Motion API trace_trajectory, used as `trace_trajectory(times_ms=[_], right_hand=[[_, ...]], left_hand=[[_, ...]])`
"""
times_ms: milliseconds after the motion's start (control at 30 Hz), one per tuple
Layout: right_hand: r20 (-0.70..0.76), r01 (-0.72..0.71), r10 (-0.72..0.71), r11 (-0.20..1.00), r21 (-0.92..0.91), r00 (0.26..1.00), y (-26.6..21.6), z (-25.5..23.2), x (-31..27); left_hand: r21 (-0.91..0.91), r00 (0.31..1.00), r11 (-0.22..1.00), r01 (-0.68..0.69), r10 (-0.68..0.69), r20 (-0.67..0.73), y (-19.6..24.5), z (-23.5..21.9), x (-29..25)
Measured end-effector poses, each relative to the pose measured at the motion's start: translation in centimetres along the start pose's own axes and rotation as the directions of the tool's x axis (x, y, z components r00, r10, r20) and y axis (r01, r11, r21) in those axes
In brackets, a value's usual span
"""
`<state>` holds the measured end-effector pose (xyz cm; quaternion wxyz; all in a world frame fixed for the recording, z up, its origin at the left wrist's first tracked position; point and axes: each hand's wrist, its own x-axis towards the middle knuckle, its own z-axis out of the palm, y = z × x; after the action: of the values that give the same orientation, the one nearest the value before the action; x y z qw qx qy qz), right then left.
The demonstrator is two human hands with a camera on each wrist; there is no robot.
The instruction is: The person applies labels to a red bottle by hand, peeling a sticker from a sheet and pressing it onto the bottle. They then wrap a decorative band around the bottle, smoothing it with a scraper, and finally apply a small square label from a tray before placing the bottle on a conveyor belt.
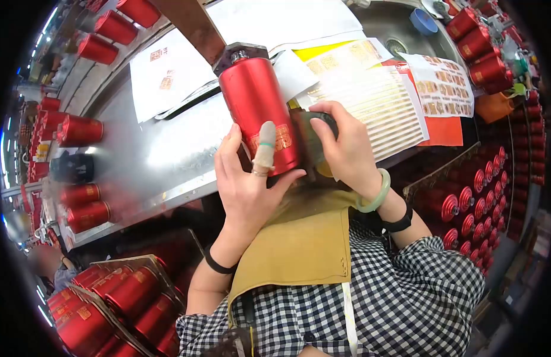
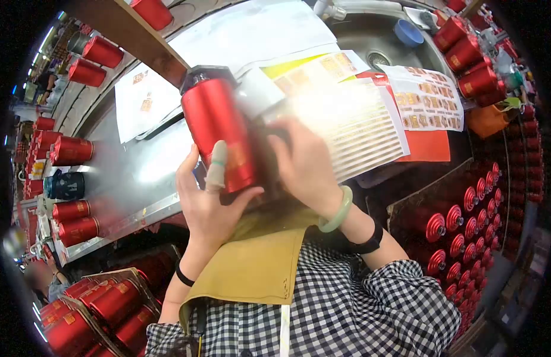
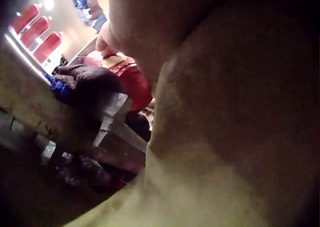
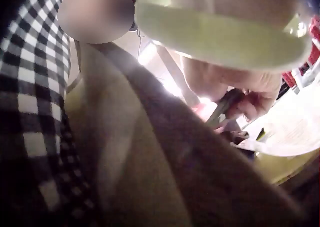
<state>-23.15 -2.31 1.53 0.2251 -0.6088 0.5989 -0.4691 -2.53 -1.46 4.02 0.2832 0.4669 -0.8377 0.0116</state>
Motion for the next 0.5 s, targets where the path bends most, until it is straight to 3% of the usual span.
trace_trajectory(times_ms=[100, 167, 233, 267, 333, 367, 400, 433, 500], right_hand=[[0.037, -0.188, 0.184, 0.961, 0.202, 0.982, 0.2, -1.5, 0.5], [-0.008, -0.13, 0.135, 0.967, 0.22, 0.991, 2.1, -2.6, 1.8], [-0.09, -0.032, 0.059, 0.96, 0.279, 0.994, 2.1, -4.1, 3.9], [0.019, -0.231, 0.24, 0.907, 0.351, 0.971, 0.5, -5.8, 4.5], [-0.002, -0.166, 0.166, 0.986, -0.003, 0.986, 0.7, -7.2, 6.1], [0.0, -0.158, 0.158, 0.987, -0.008, 0.987, 1.2, -7.4, 6.8], [0.083, -0.113, 0.126, 0.983, -0.147, 0.989, 1.9, -7.3, 7.4], [0.169, -0.057, 0.107, 0.959, -0.279, 0.98, 2.6, -7.1, 7.9], [0.242, -0.048, 0.131, 0.946, -0.321, 0.961, 4.6, -6.0, 8.6]], left_hand=[[0.063, 0.995, 0.998, 0.023, -0.029, 0.091, 1.3, -0.8, 0.8], [0.157, 0.985, 0.987, 0.031, -0.056, 0.16, 2.6, -0.8, 1.3], [0.21, 0.989, 0.977, 0.035, -0.064, 0.133, 3.2, 0.0, 1.2], [0.266, 0.991, 0.963, 0.036, -0.069, 0.116, 3.4, 0.3, 1.2], [0.233, 0.994, 0.971, 0.057, -0.077, 0.08, 3.2, 0.7, 0.9], [0.131, 0.999, 0.99, 0.044, -0.046, 0.011, 2.5, 1.1, 0.5], [0.031, 0.998, 0.999, 0.022, -0.02, -0.061, 1.8, 1.5, 0.1], [-0.051, 0.991, 0.997, 0.05, -0.055, -0.119, 1.3, 1.7, -0.6], [-0.174, 0.981, 0.981, 0.087, -0.114, -0.156, -0.1, 1.8, -1.6]])
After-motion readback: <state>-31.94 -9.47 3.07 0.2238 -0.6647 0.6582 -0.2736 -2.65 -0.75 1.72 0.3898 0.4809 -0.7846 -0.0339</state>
